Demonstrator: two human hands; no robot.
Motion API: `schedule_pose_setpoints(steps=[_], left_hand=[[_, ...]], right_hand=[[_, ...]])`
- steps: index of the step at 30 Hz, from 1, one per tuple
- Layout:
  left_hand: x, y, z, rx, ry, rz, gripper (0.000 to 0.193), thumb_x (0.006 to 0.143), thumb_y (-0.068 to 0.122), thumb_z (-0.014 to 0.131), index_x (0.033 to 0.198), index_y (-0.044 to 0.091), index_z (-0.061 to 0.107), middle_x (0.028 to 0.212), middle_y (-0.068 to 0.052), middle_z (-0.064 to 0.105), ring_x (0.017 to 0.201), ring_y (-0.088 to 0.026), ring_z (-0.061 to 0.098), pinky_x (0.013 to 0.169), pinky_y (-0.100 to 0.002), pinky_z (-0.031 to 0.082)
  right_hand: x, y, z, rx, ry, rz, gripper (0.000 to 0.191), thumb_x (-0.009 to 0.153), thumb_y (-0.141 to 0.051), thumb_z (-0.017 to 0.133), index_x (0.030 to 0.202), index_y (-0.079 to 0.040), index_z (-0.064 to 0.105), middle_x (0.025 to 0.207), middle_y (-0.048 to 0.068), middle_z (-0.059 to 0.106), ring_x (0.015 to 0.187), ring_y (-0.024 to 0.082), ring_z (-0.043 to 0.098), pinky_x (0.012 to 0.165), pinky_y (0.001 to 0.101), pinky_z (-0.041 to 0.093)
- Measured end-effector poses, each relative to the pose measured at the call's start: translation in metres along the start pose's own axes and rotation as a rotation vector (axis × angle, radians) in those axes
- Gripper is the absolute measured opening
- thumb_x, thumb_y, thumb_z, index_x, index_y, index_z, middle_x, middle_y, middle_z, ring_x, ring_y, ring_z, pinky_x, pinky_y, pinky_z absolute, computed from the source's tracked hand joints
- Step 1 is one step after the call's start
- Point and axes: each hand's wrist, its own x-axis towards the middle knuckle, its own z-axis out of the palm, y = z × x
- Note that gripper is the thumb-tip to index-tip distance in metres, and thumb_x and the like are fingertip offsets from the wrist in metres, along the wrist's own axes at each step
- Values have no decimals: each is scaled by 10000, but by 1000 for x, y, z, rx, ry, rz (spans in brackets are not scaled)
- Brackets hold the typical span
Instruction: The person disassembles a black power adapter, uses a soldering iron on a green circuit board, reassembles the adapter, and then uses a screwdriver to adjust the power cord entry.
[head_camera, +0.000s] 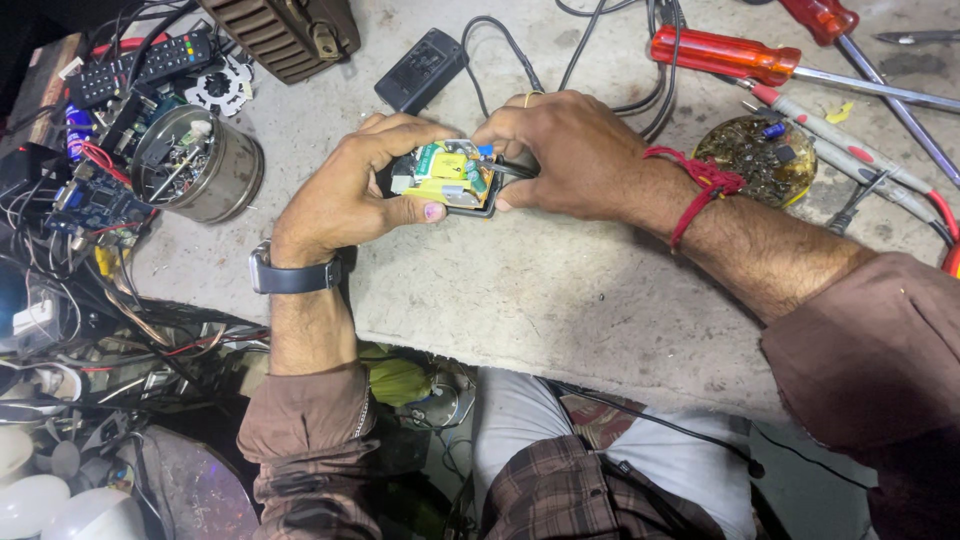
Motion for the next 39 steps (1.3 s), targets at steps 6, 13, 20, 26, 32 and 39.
schedule_pose_setpoints(steps=[6, 13, 20, 26, 32, 39], left_hand=[[-1, -3, 6, -74, -14, -59, 688, 738, 207, 914, 1375, 122, 667, 1331, -60, 681, 1257, -245, 590, 1110, -399, 478], [-2, -2, 3, -62, 9, -39, 694, 713, 194, 950, 1343, 93, 677, 1288, -85, 699, 1204, -252, 638, 1087, -383, 487], [-1, -1, 2, -76, 25, -20, 681, 690, 158, 946, 1314, 70, 687, 1299, -89, 700, 1209, -261, 661, 1094, -391, 493], [-11, 2, 3, -45, 134, 16, 680, 646, 80, 944, 1282, 89, 704, 1300, -79, 658, 1244, -269, 599, 1104, -387, 481], [-19, -2, 4, -26, 190, 45, 632, 683, -10, 885, 1272, 103, 684, 1312, -66, 606, 1318, -260, 556, 1145, -389, 469], [-15, -1, 4, -89, 173, -14, 597, 678, 9, 889, 1222, 103, 662, 1279, -47, 621, 1289, -238, 578, 1120, -376, 479]], right_hand=[[-1, -1, 3, -65, -4, 0, 515, 679, -278, 946, 1107, -88, 730, 985, 97, 722, 932, 272, 698, 830, 434, 533], [-1, -6, -5, -43, -44, -12, 644, 635, -355, 945, 1166, -74, 713, 1001, 115, 701, 958, 305, 674, 841, 459, 519], [-1, -12, -1, -54, -16, 36, 595, 731, -439, 919, 1167, -82, 730, 894, 117, 673, 905, 319, 657, 820, 478, 503], [-5, -20, 4, -4, 46, -11, 700, 696, -334, 905, 1266, -24, 641, 1055, 138, 640, 960, 331, 653, 843, 450, 517], [-1, -22, 9, -7, -33, 112, 821, 672, -331, 915, 1340, -7, 565, 1076, 157, 640, 952, 310, 664, 836, 430, 522], [3, -18, 9, 11, -38, 149, 797, 663, -390, 917, 1320, -44, 627, 970, 136, 698, 900, 288, 695, 831, 425, 540]])
